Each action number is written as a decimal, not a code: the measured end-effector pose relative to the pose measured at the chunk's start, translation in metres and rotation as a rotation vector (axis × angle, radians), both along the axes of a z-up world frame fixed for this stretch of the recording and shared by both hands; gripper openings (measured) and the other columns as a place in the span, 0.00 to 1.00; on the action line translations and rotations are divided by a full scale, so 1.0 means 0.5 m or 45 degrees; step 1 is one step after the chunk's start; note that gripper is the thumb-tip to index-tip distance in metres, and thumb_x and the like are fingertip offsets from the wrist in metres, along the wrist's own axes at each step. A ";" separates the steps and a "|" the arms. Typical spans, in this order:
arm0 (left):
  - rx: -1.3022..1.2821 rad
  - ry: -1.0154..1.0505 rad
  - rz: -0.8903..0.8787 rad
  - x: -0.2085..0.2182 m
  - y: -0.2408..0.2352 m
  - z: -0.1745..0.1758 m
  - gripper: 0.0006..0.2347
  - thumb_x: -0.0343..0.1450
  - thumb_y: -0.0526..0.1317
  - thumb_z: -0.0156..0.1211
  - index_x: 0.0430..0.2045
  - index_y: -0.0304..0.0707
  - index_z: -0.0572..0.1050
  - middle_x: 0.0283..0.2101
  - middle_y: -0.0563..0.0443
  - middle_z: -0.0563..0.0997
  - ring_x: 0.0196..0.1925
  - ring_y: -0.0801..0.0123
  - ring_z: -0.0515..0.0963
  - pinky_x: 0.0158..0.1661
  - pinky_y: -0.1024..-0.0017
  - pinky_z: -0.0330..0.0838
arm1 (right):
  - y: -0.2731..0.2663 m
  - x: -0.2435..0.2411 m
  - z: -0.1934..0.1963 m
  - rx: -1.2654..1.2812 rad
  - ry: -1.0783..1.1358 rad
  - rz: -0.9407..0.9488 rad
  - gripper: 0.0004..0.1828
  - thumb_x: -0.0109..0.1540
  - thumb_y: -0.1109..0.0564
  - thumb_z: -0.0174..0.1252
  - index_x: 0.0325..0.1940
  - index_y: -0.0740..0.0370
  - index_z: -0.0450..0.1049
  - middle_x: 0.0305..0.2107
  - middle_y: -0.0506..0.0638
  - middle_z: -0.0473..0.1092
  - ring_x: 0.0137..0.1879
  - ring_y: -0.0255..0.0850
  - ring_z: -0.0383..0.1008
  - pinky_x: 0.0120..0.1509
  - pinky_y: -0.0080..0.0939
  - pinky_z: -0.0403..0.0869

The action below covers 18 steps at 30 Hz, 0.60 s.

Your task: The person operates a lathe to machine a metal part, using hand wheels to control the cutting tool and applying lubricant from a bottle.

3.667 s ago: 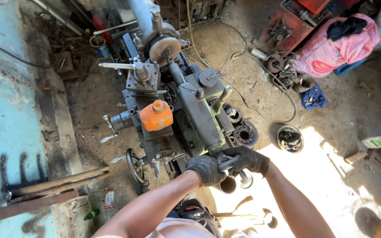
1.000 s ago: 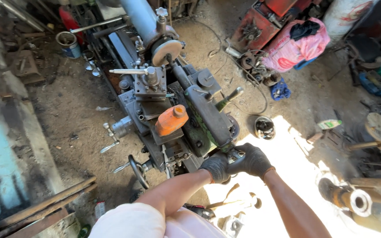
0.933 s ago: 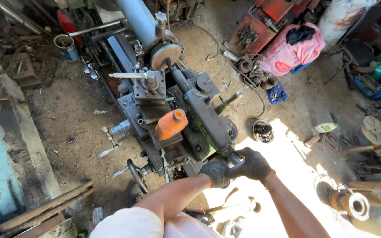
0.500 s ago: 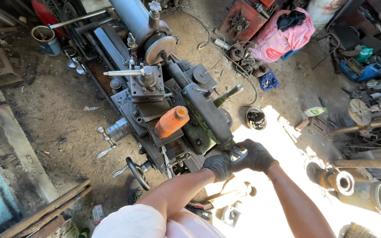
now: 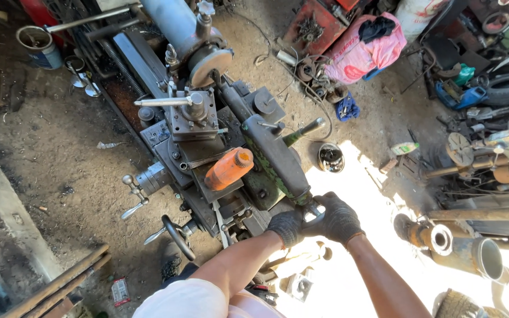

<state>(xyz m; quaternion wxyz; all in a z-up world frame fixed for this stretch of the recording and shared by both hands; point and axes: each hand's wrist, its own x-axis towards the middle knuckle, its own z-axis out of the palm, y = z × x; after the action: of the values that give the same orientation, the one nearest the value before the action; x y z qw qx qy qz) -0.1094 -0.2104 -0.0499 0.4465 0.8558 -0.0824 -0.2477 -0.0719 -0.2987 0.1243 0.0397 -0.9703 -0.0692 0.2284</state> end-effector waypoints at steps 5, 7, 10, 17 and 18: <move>-0.537 0.207 0.224 -0.096 0.090 0.130 0.17 0.73 0.42 0.53 0.50 0.27 0.76 0.51 0.32 0.80 0.57 0.40 0.79 0.56 0.53 0.77 | 0.042 -0.020 0.049 0.018 0.081 -0.100 0.53 0.37 0.40 0.85 0.63 0.55 0.73 0.57 0.52 0.70 0.65 0.52 0.72 0.69 0.46 0.74; -0.694 0.271 0.283 -0.096 0.112 0.201 0.16 0.72 0.38 0.54 0.50 0.22 0.75 0.51 0.30 0.79 0.56 0.39 0.79 0.56 0.55 0.78 | 0.037 -0.013 0.046 -0.023 0.097 -0.106 0.56 0.37 0.37 0.85 0.65 0.53 0.71 0.59 0.52 0.68 0.66 0.52 0.70 0.70 0.46 0.74; -1.125 0.819 0.697 -0.041 0.096 0.216 0.22 0.69 0.37 0.65 0.57 0.24 0.69 0.51 0.25 0.75 0.36 0.52 0.73 0.34 0.63 0.72 | 0.030 -0.005 0.030 -0.115 0.133 -0.122 0.63 0.35 0.31 0.84 0.69 0.49 0.66 0.65 0.53 0.61 0.69 0.51 0.67 0.71 0.47 0.72; -1.212 1.235 1.082 0.017 -0.024 0.095 0.29 0.64 0.44 0.75 0.58 0.32 0.71 0.47 0.30 0.77 0.25 0.61 0.77 0.19 0.61 0.72 | 0.015 -0.025 0.045 -0.131 0.157 -0.238 0.71 0.41 0.33 0.83 0.79 0.41 0.49 0.66 0.59 0.60 0.70 0.56 0.66 0.74 0.57 0.68; -1.213 1.232 1.089 0.030 -0.038 0.078 0.29 0.64 0.44 0.75 0.58 0.32 0.71 0.47 0.30 0.77 0.25 0.61 0.77 0.19 0.61 0.72 | 0.017 -0.020 0.041 -0.129 0.159 -0.232 0.71 0.41 0.33 0.83 0.79 0.41 0.49 0.66 0.59 0.60 0.70 0.56 0.66 0.74 0.57 0.68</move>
<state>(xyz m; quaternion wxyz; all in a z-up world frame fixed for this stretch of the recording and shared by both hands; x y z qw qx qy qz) -0.0944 -0.2293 -0.0106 0.8062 0.3284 0.3584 -0.3371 -0.0816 -0.2904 0.1445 0.0155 -0.9573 0.0334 0.2869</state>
